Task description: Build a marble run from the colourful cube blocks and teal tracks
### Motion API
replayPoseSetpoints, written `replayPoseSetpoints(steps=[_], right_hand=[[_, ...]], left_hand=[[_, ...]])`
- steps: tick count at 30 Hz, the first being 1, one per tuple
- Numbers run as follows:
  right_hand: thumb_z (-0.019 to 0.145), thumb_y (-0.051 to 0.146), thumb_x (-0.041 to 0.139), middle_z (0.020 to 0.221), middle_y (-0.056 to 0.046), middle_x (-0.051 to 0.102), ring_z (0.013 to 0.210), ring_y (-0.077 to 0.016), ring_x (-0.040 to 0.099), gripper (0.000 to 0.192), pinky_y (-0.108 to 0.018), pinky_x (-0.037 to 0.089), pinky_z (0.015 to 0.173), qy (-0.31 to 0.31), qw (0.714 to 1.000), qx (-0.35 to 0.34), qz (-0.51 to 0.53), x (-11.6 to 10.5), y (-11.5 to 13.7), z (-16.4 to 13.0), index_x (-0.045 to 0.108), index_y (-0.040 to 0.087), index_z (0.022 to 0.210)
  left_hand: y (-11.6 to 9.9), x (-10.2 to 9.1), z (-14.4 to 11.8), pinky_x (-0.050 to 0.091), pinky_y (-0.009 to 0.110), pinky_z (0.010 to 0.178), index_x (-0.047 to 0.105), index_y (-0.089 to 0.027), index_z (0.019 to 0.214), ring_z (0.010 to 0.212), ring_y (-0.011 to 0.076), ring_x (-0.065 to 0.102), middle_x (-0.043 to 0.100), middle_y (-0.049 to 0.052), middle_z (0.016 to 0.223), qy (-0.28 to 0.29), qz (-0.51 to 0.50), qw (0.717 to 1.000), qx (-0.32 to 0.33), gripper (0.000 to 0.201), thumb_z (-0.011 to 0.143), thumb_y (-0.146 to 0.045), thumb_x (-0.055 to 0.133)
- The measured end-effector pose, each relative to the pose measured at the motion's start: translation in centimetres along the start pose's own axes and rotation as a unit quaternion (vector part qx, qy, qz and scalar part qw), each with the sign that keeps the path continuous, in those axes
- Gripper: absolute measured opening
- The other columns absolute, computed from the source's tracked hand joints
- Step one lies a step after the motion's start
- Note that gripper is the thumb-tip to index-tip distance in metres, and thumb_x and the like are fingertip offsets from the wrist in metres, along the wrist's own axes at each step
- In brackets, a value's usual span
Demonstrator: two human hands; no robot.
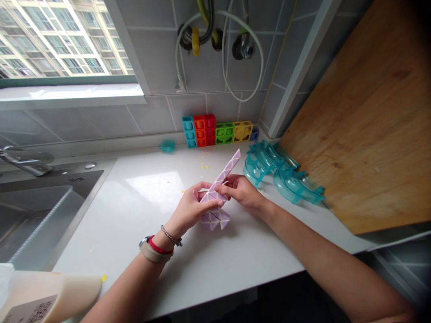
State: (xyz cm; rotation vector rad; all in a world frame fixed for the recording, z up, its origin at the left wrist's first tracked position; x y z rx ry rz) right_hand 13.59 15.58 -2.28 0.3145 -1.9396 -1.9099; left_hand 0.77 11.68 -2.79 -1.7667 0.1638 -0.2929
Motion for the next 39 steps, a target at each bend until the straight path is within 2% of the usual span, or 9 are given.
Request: replayPoseSetpoints(steps=[5, 10, 18, 22, 27, 31, 36, 39], right_hand=[[0.077, 0.048, 0.081, 0.075, -0.002, 0.066, 0.066, -0.0128, 0.056, 0.038, -0.024, 0.043, 0.058, 0.010, 1.000, 0.012, -0.011, 0.1, -0.1, -0.2, 0.074, 0.013, 0.090], [0.077, 0.047, 0.080, 0.077, -0.003, 0.068, 0.068, -0.0145, 0.059, 0.037, -0.025, 0.046, 0.061, 0.010, 1.000, 0.008, 0.007, 0.3, 0.1, -0.4, 0.074, 0.013, 0.090], [0.077, 0.046, 0.080, 0.075, -0.003, 0.066, 0.069, -0.0154, 0.057, 0.035, -0.027, 0.046, 0.063, 0.044, 0.999, -0.005, 0.006, 0.9, 1.3, -0.8, 0.072, 0.013, 0.085], [0.080, 0.044, 0.079, 0.074, -0.002, 0.063, 0.066, -0.0139, 0.053, 0.033, -0.027, 0.041, 0.062, 0.063, 0.998, -0.001, 0.016, 0.9, 1.4, -1.0, 0.073, 0.013, 0.091], [0.082, 0.044, 0.077, 0.077, -0.002, 0.061, 0.067, -0.0136, 0.050, 0.034, -0.026, 0.038, 0.061, 0.123, 0.989, -0.006, 0.086, 1.6, 1.7, -1.5, 0.073, 0.015, 0.100], [0.083, 0.041, 0.079, 0.081, -0.002, 0.062, 0.070, -0.0143, 0.053, 0.034, -0.026, 0.041, 0.064, 0.118, 0.985, 0.003, 0.126, 1.5, 1.6, -1.7, 0.072, 0.016, 0.105], [0.079, 0.042, 0.082, 0.089, -0.004, 0.066, 0.080, -0.0177, 0.061, 0.038, -0.029, 0.048, 0.072, 0.152, 0.966, 0.025, 0.206, 2.0, 1.3, -1.8, 0.071, 0.018, 0.106], [0.077, 0.043, 0.084, 0.090, -0.004, 0.066, 0.078, -0.0170, 0.060, 0.042, -0.030, 0.049, 0.072, 0.146, 0.962, 0.037, 0.226, 2.1, 1.1, -1.8, 0.071, 0.019, 0.108]], left_hand=[[0.2, 0.0, 0.0, 0.050, 0.022, 0.060, 0.056, -0.017, 0.103, 0.066, 0.0146, 0.069, 0.077, 0.006, 0.084, -0.004, 0.026, 1.000, -0.003, 0.051, 0.071, -0.037, 0.090], [0.1, 0.2, -0.2, 0.052, 0.024, 0.061, 0.049, -0.019, 0.106, 0.064, 0.0157, 0.070, 0.078, 0.005, 0.082, -0.003, 0.002, 1.000, -0.007, 0.057, 0.070, -0.035, 0.091], [-0.3, 1.2, -0.5, 0.051, 0.023, 0.066, 0.045, -0.021, 0.115, 0.069, 0.0149, 0.070, 0.077, 0.005, 0.087, 0.054, -0.077, 0.996, -0.011, 0.063, 0.072, -0.029, 0.090], [-0.4, 1.2, -0.6, 0.051, 0.024, 0.070, 0.041, -0.022, 0.119, 0.074, 0.0149, 0.070, 0.077, 0.006, 0.092, 0.066, -0.079, 0.995, -0.004, 0.065, 0.074, -0.025, 0.089], [-0.8, 1.6, -1.0, 0.052, 0.027, 0.072, 0.042, -0.023, 0.123, 0.079, 0.0184, 0.072, 0.075, 0.007, 0.096, 0.093, -0.072, 0.993, 0.004, 0.068, 0.074, -0.024, 0.089], [-0.9, 1.5, -0.9, 0.053, 0.028, 0.073, 0.043, -0.022, 0.125, 0.083, 0.0200, 0.072, 0.072, 0.004, 0.088, 0.095, -0.082, 0.992, 0.015, 0.067, 0.075, -0.024, 0.087], [-0.6, 1.5, -0.8, 0.049, 0.022, 0.062, 0.049, -0.020, 0.126, 0.076, 0.0173, 0.069, 0.069, 0.003, 0.090, 0.110, -0.131, 0.985, -0.001, 0.074, 0.068, -0.034, 0.092], [-0.7, 1.8, -1.0, 0.047, 0.021, 0.057, 0.053, -0.019, 0.124, 0.067, 0.0131, 0.064, 0.068, 0.003, 0.090, 0.126, -0.160, 0.979, -0.018, 0.074, 0.066, -0.041, 0.093]])
Point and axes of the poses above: each hand's wrist, its own z-axis towards the middle knuckle, its own x-axis out of the palm, y = z × x, the point moved 8 cm from there along z, towards the middle knuckle
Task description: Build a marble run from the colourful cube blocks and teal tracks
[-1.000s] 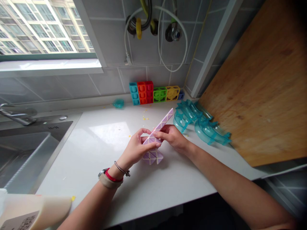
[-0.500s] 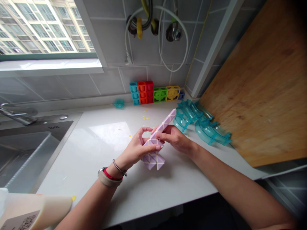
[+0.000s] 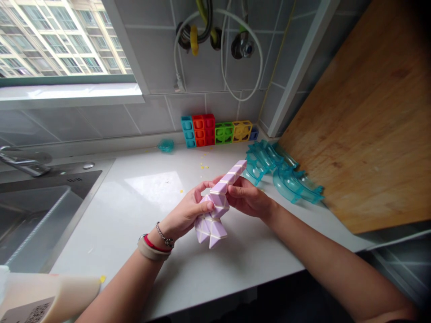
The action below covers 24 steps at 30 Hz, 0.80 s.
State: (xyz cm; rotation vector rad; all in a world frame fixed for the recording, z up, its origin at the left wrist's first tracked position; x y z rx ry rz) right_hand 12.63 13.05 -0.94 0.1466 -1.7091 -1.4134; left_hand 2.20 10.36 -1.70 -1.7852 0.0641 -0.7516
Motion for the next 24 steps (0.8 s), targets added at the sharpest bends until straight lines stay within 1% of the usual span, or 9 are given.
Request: replayPoseSetpoints(steps=[2, 4, 8, 10, 13, 15, 17, 21, 24], right_hand=[[0.076, 0.042, 0.084, 0.082, -0.001, 0.063, 0.069, -0.0138, 0.055, 0.042, -0.027, 0.047, 0.065, -0.011, 1.000, 0.005, 0.009, 0.0, -0.2, 0.0, 0.070, 0.020, 0.109], [0.076, 0.041, 0.084, 0.071, 0.002, 0.056, 0.056, -0.0097, 0.045, 0.044, -0.023, 0.040, 0.055, -0.019, 1.000, 0.012, 0.014, 0.0, -0.4, -0.1, 0.069, 0.020, 0.112], [0.076, 0.045, 0.083, 0.060, 0.008, 0.048, 0.043, -0.0057, 0.028, 0.061, -0.021, 0.026, 0.043, -0.002, 1.000, 0.014, 0.019, 0.3, -0.6, -0.3, 0.062, 0.023, 0.128], [0.076, 0.045, 0.081, 0.065, 0.007, 0.053, 0.041, -0.0047, 0.028, 0.068, -0.021, 0.026, 0.042, 0.026, 0.999, 0.019, 0.016, 0.6, -0.5, -0.5, 0.056, 0.025, 0.136], [0.075, 0.046, 0.079, 0.080, 0.004, 0.064, 0.044, -0.0047, 0.035, 0.081, -0.020, 0.029, 0.043, 0.066, 0.997, 0.036, 0.008, 1.3, -0.3, -0.8, 0.046, 0.028, 0.146], [0.073, 0.054, 0.079, 0.088, 0.001, 0.068, 0.047, -0.0061, 0.040, 0.088, -0.020, 0.031, 0.045, 0.074, 0.997, 0.035, 0.008, 1.5, 0.1, -0.8, 0.043, 0.028, 0.149], [0.071, 0.060, 0.081, 0.092, -0.001, 0.068, 0.051, -0.0070, 0.042, 0.090, -0.020, 0.031, 0.046, 0.048, 0.998, 0.026, 0.002, 1.2, 0.5, -0.6, 0.046, 0.027, 0.147], [0.070, 0.050, 0.086, 0.081, 0.000, 0.064, 0.056, -0.0076, 0.043, 0.072, -0.020, 0.028, 0.047, -0.039, 0.998, 0.023, -0.039, -0.2, 1.0, -0.1, 0.062, 0.021, 0.131], [0.074, 0.045, 0.084, 0.077, 0.000, 0.062, 0.057, -0.0085, 0.044, 0.063, -0.020, 0.029, 0.048, -0.024, 0.998, 0.031, -0.040, -0.3, 1.0, -0.1, 0.065, 0.019, 0.128]], left_hand=[[0.0, 0.4, -0.1, 0.047, 0.020, 0.056, 0.056, -0.019, 0.122, 0.064, 0.0120, 0.063, 0.069, 0.003, 0.086, 0.016, -0.017, 1.000, -0.004, 0.071, 0.067, -0.045, 0.092], [0.1, 0.9, -0.1, 0.048, 0.021, 0.056, 0.059, -0.018, 0.120, 0.060, 0.0125, 0.063, 0.069, 0.002, 0.080, 0.036, -0.025, 0.999, -0.008, 0.067, 0.069, -0.048, 0.090], [0.6, 1.7, -0.2, 0.048, 0.023, 0.053, 0.062, -0.018, 0.114, 0.056, 0.0138, 0.064, 0.069, 0.003, 0.076, 0.069, -0.037, 0.997, -0.016, 0.062, 0.070, -0.055, 0.087], [0.9, 2.0, -0.4, 0.049, 0.023, 0.052, 0.061, -0.019, 0.110, 0.054, 0.0133, 0.063, 0.069, 0.003, 0.078, 0.081, -0.047, 0.995, -0.021, 0.061, 0.070, -0.057, 0.087], [1.1, 2.3, -0.5, 0.051, 0.024, 0.054, 0.058, -0.020, 0.103, 0.057, 0.0135, 0.063, 0.067, 0.002, 0.079, 0.093, -0.049, 0.994, -0.033, 0.058, 0.068, -0.054, 0.089], [0.8, 1.9, -0.4, 0.051, 0.023, 0.056, 0.055, -0.021, 0.101, 0.059, 0.0128, 0.063, 0.065, 0.001, 0.079, 0.077, -0.030, 0.996, -0.025, 0.054, 0.069, -0.047, 0.090], [0.1, 0.9, -0.3, 0.049, 0.021, 0.057, 0.053, -0.021, 0.101, 0.061, 0.0116, 0.063, 0.065, 0.000, 0.080, 0.037, 0.003, 0.999, -0.004, 0.052, 0.070, -0.037, 0.091], [-1.0, -1.1, -0.2, 0.045, 0.019, 0.055, 0.050, -0.021, 0.108, 0.061, 0.0109, 0.062, 0.068, 0.000, 0.082, -0.037, 0.062, 0.997, 0.015, 0.055, 0.071, -0.029, 0.090], [-0.9, -1.3, -0.2, 0.044, 0.019, 0.054, 0.051, -0.022, 0.110, 0.061, 0.0111, 0.062, 0.068, 0.000, 0.083, -0.028, 0.064, 0.998, 0.005, 0.055, 0.071, -0.032, 0.090]])
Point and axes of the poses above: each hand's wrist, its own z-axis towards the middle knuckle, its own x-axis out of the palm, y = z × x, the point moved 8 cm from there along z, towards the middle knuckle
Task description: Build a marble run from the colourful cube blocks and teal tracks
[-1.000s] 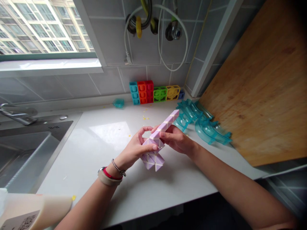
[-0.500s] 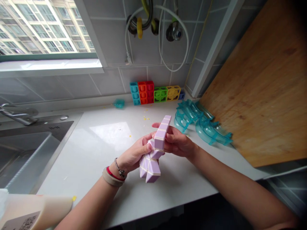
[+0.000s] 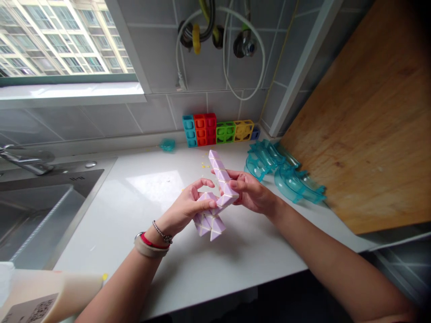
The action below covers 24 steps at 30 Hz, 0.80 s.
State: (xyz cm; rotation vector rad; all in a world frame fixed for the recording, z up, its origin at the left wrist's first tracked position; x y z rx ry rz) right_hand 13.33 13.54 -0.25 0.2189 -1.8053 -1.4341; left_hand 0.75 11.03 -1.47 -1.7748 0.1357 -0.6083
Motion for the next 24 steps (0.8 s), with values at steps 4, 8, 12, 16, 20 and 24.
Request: replayPoseSetpoints(steps=[4, 8, 12, 16, 20, 24], right_hand=[[0.075, 0.046, 0.082, 0.081, -0.002, 0.064, 0.059, -0.0093, 0.047, 0.061, -0.020, 0.031, 0.050, 0.048, 0.999, 0.015, 0.008, 0.4, -0.3, -0.2, 0.066, 0.018, 0.126], [0.080, 0.047, 0.078, 0.082, -0.002, 0.063, 0.060, -0.0091, 0.045, 0.044, -0.021, 0.030, 0.050, -0.011, 0.998, -0.003, -0.066, -0.4, -0.1, 0.1, 0.073, 0.018, 0.112], [0.081, 0.050, 0.078, 0.077, -0.001, 0.061, 0.062, -0.0097, 0.045, 0.036, -0.022, 0.031, 0.052, -0.054, 0.979, -0.037, -0.191, -0.6, 0.4, 0.4, 0.075, 0.016, 0.092], [0.081, 0.051, 0.078, 0.081, -0.002, 0.064, 0.073, -0.0129, 0.053, 0.037, -0.024, 0.040, 0.064, -0.084, 0.967, -0.085, -0.224, -0.7, 0.9, 0.6, 0.075, 0.015, 0.088], [0.081, 0.052, 0.078, 0.077, -0.002, 0.064, 0.071, -0.0129, 0.054, 0.040, -0.026, 0.042, 0.067, -0.067, 0.975, -0.057, -0.203, -0.7, 0.4, 0.7, 0.076, 0.014, 0.091], [0.081, 0.054, 0.078, 0.078, -0.002, 0.066, 0.072, -0.0135, 0.057, 0.042, -0.025, 0.044, 0.067, -0.039, 0.979, -0.061, -0.191, -0.5, 0.5, 0.7, 0.077, 0.014, 0.096]], left_hand=[[0.0, 0.7, -0.1, 0.046, 0.019, 0.055, 0.054, -0.021, 0.110, 0.063, 0.0110, 0.062, 0.069, 0.002, 0.089, 0.029, 0.002, 1.000, -0.007, 0.055, 0.070, -0.032, 0.090], [-0.7, 0.2, 0.0, 0.051, 0.022, 0.063, 0.055, -0.019, 0.100, 0.068, 0.0116, 0.063, 0.070, 0.002, 0.088, -0.018, 0.076, 0.997, 0.015, 0.043, 0.074, -0.030, 0.087], [-1.6, -0.5, 0.1, 0.052, 0.024, 0.067, 0.059, -0.017, 0.093, 0.076, 0.0139, 0.063, 0.069, 0.003, 0.087, -0.076, 0.191, 0.977, 0.063, 0.038, 0.073, -0.033, 0.087], [-1.7, -1.0, 0.1, 0.046, 0.020, 0.059, 0.053, -0.018, 0.085, 0.066, 0.0101, 0.057, 0.066, 0.000, 0.079, -0.100, 0.243, 0.960, 0.093, 0.038, 0.075, -0.035, 0.085], [-1.4, -1.2, 0.1, 0.047, 0.021, 0.061, 0.047, -0.020, 0.084, 0.070, 0.0118, 0.060, 0.068, 0.001, 0.083, -0.083, 0.227, 0.968, 0.074, 0.042, 0.075, -0.035, 0.085], [-1.1, -1.2, 0.1, 0.048, 0.021, 0.062, 0.049, -0.019, 0.088, 0.069, 0.0112, 0.060, 0.065, 0.000, 0.082, -0.057, 0.200, 0.978, 0.025, 0.040, 0.076, -0.034, 0.085]])
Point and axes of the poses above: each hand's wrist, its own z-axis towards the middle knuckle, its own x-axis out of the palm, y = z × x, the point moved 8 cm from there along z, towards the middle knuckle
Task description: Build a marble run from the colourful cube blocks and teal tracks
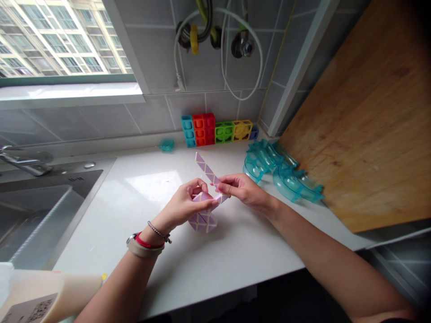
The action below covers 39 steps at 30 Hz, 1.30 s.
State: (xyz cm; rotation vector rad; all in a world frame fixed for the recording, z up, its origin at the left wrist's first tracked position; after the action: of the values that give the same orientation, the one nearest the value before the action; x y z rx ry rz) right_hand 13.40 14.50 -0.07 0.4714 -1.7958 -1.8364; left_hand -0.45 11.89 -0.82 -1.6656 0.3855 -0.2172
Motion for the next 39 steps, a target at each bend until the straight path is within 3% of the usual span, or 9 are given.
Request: replayPoseSetpoints(steps=[6, 9, 15, 22, 25, 29, 35, 39], right_hand=[[0.087, 0.053, 0.073, 0.095, -0.006, 0.073, 0.089, -0.0194, 0.065, 0.041, -0.031, 0.051, 0.083, 0.031, 0.997, -0.069, 0.027, 0.2, 1.3, -0.3, 0.077, 0.017, 0.107], [0.086, 0.052, 0.075, 0.097, -0.007, 0.074, 0.090, -0.0204, 0.067, 0.040, -0.034, 0.053, 0.086, 0.046, 0.994, -0.070, 0.072, 0.4, 1.2, -0.5, 0.077, 0.018, 0.108], [0.085, 0.059, 0.073, 0.093, -0.008, 0.074, 0.085, -0.0193, 0.068, 0.046, -0.031, 0.054, 0.079, 0.088, 0.980, -0.039, 0.173, 1.6, 0.2, -0.5, 0.076, 0.017, 0.103], [0.081, 0.064, 0.074, 0.089, -0.007, 0.073, 0.082, -0.0213, 0.067, 0.051, -0.032, 0.055, 0.069, 0.074, 0.973, -0.030, 0.217, 2.1, -0.1, -0.7, 0.074, 0.019, 0.104], [0.082, 0.061, 0.075, 0.089, -0.007, 0.073, 0.080, -0.0191, 0.066, 0.047, -0.031, 0.054, 0.070, 0.052, 0.978, -0.027, 0.200, 1.7, 0.2, -0.7, 0.075, 0.018, 0.103], [0.080, 0.051, 0.081, 0.089, -0.004, 0.073, 0.073, -0.0152, 0.063, 0.038, -0.027, 0.050, 0.067, -0.024, 0.986, -0.018, 0.162, 0.3, 0.3, -0.4, 0.076, 0.019, 0.100], [0.073, 0.045, 0.088, 0.082, -0.002, 0.072, 0.064, -0.0104, 0.056, 0.039, -0.023, 0.040, 0.056, -0.097, 0.989, -0.009, 0.113, -0.7, -0.4, -0.2, 0.076, 0.018, 0.099], [0.070, 0.044, 0.090, 0.078, -0.001, 0.071, 0.057, -0.0089, 0.051, 0.045, -0.023, 0.037, 0.050, -0.140, 0.984, -0.012, 0.109, -1.1, -0.8, -0.3, 0.073, 0.017, 0.102]], left_hand=[[-0.1, 0.4, -0.2, 0.042, 0.018, 0.057, 0.051, -0.020, 0.090, 0.064, 0.0081, 0.056, 0.060, -0.003, 0.081, 0.029, -0.088, 0.996, -0.018, 0.039, 0.076, -0.032, 0.085], [0.1, 1.0, -0.4, 0.044, 0.019, 0.059, 0.054, -0.019, 0.092, 0.067, 0.0088, 0.057, 0.061, -0.002, 0.085, 0.065, -0.122, 0.990, -0.033, 0.036, 0.077, -0.029, 0.085], [0.3, 2.7, -0.7, 0.049, 0.019, 0.063, 0.056, -0.018, 0.092, 0.070, 0.0108, 0.063, 0.059, -0.001, 0.081, 0.141, -0.221, 0.964, -0.039, 0.031, 0.079, -0.024, 0.083], [0.4, 3.9, -1.0, 0.056, 0.025, 0.070, 0.054, -0.019, 0.091, 0.069, 0.0131, 0.067, 0.056, -0.003, 0.078, 0.162, -0.305, 0.938, -0.042, 0.034, 0.077, -0.025, 0.084], [0.5, 3.7, -0.9, 0.056, 0.027, 0.072, 0.056, -0.019, 0.097, 0.075, 0.0159, 0.069, 0.062, -0.001, 0.081, 0.153, -0.282, 0.946, -0.044, 0.034, 0.078, -0.026, 0.084], [1.0, 2.7, -0.5, 0.053, 0.025, 0.070, 0.057, -0.021, 0.105, 0.082, 0.0175, 0.070, 0.068, 0.004, 0.094, 0.111, -0.217, 0.968, -0.052, 0.036, 0.081, -0.029, 0.082], [0.5, 1.9, -0.2, 0.051, 0.026, 0.067, 0.058, -0.020, 0.105, 0.078, 0.0162, 0.066, 0.067, 0.003, 0.088, 0.075, -0.112, 0.991, -0.025, 0.035, 0.084, -0.038, 0.079], [-0.6, 1.4, -0.3, 0.053, 0.029, 0.073, 0.064, -0.018, 0.094, 0.082, 0.0183, 0.066, 0.070, 0.003, 0.090, -0.039, 0.063, 0.995, 0.061, 0.038, 0.075, -0.042, 0.086]])
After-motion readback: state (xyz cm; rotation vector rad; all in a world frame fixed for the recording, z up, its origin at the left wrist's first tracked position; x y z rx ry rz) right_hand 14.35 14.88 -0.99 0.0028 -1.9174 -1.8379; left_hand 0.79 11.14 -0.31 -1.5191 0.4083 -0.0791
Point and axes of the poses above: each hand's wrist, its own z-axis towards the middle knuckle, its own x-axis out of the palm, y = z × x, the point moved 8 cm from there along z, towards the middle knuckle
